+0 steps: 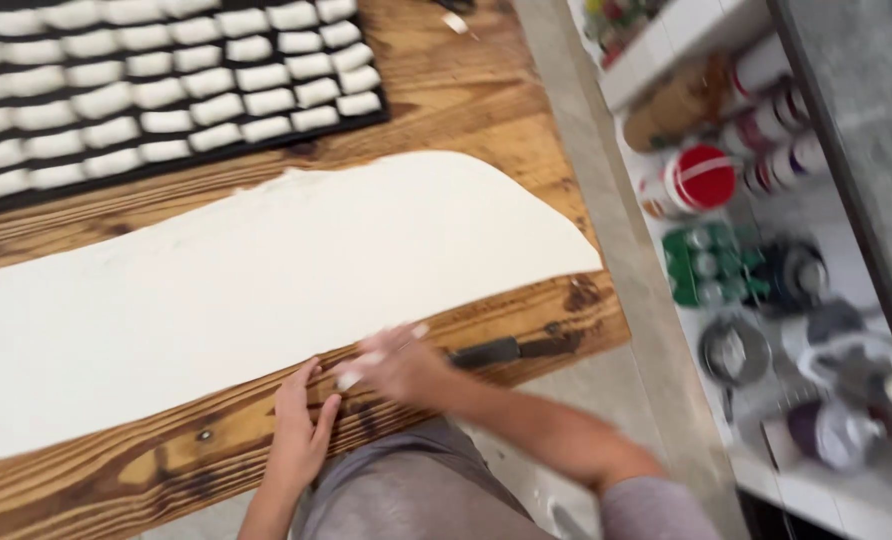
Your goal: Cut a sheet of dough into small pieces and arrange them on a baking tray.
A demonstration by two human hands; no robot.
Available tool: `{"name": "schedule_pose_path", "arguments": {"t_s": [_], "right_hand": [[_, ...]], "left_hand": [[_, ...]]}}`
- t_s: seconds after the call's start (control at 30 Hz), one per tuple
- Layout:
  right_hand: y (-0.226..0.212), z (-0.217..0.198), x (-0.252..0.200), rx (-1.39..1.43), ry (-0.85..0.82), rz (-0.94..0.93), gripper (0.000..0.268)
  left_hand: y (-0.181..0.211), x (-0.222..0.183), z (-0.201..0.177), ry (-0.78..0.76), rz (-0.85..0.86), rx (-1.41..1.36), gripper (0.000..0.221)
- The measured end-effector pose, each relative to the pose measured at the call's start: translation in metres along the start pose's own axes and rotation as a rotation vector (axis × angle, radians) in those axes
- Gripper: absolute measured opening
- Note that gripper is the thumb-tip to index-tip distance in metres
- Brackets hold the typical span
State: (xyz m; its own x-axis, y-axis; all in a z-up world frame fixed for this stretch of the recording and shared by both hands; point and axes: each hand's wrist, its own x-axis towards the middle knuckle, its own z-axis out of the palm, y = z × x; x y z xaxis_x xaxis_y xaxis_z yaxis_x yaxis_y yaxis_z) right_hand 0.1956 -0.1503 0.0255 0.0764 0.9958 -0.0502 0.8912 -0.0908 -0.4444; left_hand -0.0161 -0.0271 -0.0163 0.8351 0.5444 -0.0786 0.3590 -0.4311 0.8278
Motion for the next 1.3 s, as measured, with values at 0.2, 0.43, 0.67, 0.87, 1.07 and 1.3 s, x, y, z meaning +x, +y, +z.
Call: {"name": "schedule_pose_path", "arguments": {"t_s": [0.2, 0.43, 0.67, 0.87, 1.07, 1.3], "right_hand": [[-0.023, 0.118, 0.038, 0.017, 0.281, -0.139, 0.053], [-0.016, 0.066, 0.006, 0.113, 0.289, -0.055, 0.018], [-0.032, 0.101, -0.023, 0.083, 0.244, -0.035, 0.030], [-0.050, 0.080, -0.011, 0.218, 0.195, -0.083, 0.022], [-0.039, 0.075, -0.022, -0.099, 0.117, -0.205, 0.052], [-0.045, 0.075, 0.053, -0.190, 0.191, -0.198, 0.054]], "left_hand": [[-0.052, -0.018, 0.003, 0.300, 0.018, 0.381, 0.040], [-0.063, -0.005, 0.003, 0.040, 0.324, 0.453, 0.031], [-0.105, -0.072, 0.006, 0.334, 0.310, 0.618, 0.032], [-0.064, -0.061, -0.010, 0.383, 0.340, 0.439, 0.035], [-0.069, -0.073, -0.031, 0.312, 0.172, 0.797, 0.062], [-0.057, 0.020, -0.029, 0.387, 0.150, 0.886, 0.062]]}}
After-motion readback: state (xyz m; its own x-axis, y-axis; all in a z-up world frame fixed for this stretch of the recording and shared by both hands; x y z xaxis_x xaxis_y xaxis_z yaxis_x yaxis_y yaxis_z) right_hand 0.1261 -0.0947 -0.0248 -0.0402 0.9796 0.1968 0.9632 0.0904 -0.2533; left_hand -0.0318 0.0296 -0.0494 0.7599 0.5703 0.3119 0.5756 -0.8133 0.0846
